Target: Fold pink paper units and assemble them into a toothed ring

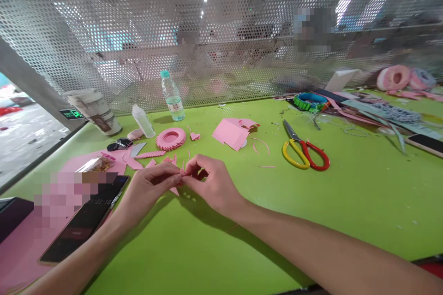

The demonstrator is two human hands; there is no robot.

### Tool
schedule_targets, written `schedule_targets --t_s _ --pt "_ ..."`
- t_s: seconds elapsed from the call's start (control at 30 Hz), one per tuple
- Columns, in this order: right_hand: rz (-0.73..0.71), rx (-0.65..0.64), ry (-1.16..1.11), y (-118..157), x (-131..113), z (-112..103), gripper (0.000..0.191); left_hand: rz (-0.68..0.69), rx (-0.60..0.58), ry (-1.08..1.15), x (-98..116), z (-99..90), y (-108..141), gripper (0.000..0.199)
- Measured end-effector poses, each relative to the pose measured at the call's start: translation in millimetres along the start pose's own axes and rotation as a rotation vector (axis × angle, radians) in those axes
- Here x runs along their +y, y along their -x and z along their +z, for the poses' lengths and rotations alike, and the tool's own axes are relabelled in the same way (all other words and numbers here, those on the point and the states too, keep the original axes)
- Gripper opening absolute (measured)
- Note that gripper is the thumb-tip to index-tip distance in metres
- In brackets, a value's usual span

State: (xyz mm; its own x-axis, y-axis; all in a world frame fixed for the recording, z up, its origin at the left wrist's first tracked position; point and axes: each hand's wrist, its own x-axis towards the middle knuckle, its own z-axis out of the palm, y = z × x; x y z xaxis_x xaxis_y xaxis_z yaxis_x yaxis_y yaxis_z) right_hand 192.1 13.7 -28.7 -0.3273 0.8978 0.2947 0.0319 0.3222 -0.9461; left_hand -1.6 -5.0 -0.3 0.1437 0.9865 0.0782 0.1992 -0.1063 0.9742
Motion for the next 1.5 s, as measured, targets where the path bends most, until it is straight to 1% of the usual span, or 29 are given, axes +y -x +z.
schedule_targets --t_s 0.07,0.13,0.23,0.33,0.47,0.57,0.6,0.7,0.8,0.87,0.97,1.07,1.23,1.3,1.4,1.5 --pt "-0.001 0.01 0.004 0.1 -2.9 0.6 0.022 -0.013 -0.003 0.096 -2.8 -0.5 -0.8 0.017" --pt "0.015 0.016 0.002 -0.5 -5.4 1.0 0.027 -0.025 -0.009 0.205 -5.3 -0.5 -0.8 0.018" --pt "0.021 -0.008 0.019 -2.0 -7.2 0.8 0.028 -0.016 -0.009 0.312 -8.0 0.0 0.1 0.017" --pt "-0.034 0.007 0.05 -2.1 -7.6 -0.3 0.023 -0.006 -0.022 0.328 -9.7 -0.3 1.2 0.016" --pt "-0.145 0.033 0.085 0.2 -9.1 -1.9 0.014 0.015 -0.047 0.321 -10.8 -2.3 2.9 0.011" --pt "-0.212 0.064 0.071 1.7 -11.3 -2.4 0.004 -0.006 -0.038 0.345 -10.5 -2.8 3.8 0.011" --pt "-0.23 0.076 0.064 2.0 -12.1 -2.4 0.004 -0.019 -0.033 0.355 -10.0 -2.5 3.9 0.012" --pt "-0.269 0.092 0.061 2.4 -14.8 -2.0 0.012 -0.071 -0.038 0.396 -6.1 0.0 3.5 0.017" --pt "-0.258 0.11 0.06 1.9 -16.9 -1.5 0.008 -0.156 -0.006 0.523 -0.3 2.6 2.6 0.023" --pt "-0.235 0.122 0.044 1.6 -17.5 -1.4 0.009 -0.194 0.057 0.619 2.1 3.1 1.7 0.024" --pt "-0.169 0.107 0.023 2.5 -17.0 -1.3 0.009 -0.235 0.104 0.643 1.4 2.3 0.3 0.027" --pt "-0.106 0.074 0.017 4.4 -16.0 -0.7 0.006 -0.276 0.082 0.592 -1.8 1.7 0.5 0.029" --pt "-0.096 0.043 -0.02 5.3 -15.5 0.4 0.006 -0.271 0.033 0.597 -5.0 0.3 3.6 0.033" --pt "-0.085 0.039 -0.042 4.6 -15.1 0.4 0.007 -0.25 0.01 0.608 -4.7 -0.5 4.1 0.031" --pt "-0.071 0.047 -0.06 3.7 -13.5 0.2 0.007 -0.236 -0.017 0.627 -2.6 -0.9 3.7 0.019" --pt "-0.071 0.081 -0.075 3.7 -11.3 -0.1 0.005 -0.242 -0.017 0.621 -0.2 -0.7 2.8 0.022"
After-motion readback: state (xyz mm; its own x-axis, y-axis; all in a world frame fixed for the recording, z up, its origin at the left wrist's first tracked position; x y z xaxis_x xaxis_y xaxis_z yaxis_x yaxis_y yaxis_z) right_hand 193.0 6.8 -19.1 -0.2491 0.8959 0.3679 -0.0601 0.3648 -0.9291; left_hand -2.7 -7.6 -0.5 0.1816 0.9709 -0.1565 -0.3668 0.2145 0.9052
